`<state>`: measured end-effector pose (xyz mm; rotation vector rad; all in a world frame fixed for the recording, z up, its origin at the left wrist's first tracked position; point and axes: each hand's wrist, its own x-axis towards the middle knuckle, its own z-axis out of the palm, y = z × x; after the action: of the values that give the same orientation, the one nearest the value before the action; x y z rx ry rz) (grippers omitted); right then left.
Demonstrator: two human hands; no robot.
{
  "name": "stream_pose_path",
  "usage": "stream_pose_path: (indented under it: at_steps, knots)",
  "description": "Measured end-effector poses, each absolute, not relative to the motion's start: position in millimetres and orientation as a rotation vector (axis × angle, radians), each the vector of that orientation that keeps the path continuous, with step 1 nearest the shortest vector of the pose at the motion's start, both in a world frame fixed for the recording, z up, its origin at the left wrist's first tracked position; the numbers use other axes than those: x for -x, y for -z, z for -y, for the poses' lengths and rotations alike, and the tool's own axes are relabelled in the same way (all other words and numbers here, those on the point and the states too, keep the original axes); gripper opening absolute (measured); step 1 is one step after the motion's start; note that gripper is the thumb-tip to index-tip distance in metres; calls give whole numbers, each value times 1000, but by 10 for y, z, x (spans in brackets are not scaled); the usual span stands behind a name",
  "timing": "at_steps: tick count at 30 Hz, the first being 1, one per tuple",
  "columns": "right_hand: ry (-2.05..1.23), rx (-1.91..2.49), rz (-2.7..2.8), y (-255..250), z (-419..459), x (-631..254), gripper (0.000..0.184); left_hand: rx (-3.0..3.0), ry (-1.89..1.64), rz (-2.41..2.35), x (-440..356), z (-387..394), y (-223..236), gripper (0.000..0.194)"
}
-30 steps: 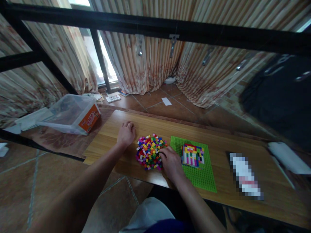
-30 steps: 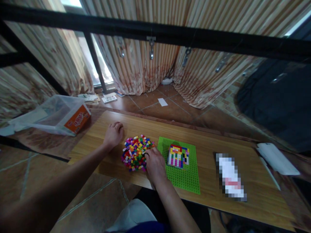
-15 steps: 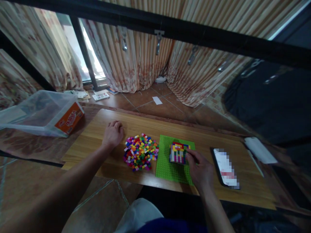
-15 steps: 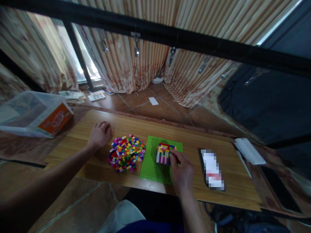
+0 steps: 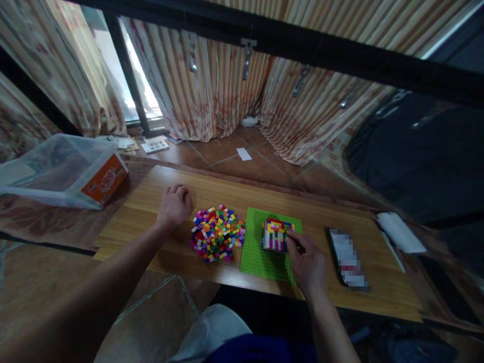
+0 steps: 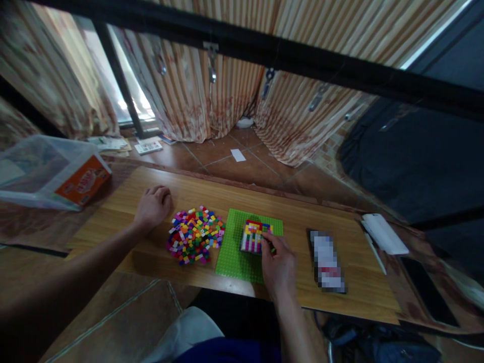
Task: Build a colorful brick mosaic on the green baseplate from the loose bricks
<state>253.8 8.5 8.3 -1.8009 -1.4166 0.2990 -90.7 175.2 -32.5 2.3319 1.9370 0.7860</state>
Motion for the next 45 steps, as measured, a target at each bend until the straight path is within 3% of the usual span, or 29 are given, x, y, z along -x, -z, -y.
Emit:
stream_pose_path:
  at_steps: [11, 27, 45]
  knots:
    - [-513, 1667, 1925, 27, 70, -1560, 25, -2331, -773, -1962, 891, -1740, 324, 21]
    - [-415, 1741, 1884, 188, -256, -1647, 36, -2324, -772, -1975, 886, -1744, 333, 21]
    - [-311, 1843, 1834, 143, -320, -1539, 26, -2266, -806, -1944, 880, -1734, 317, 20]
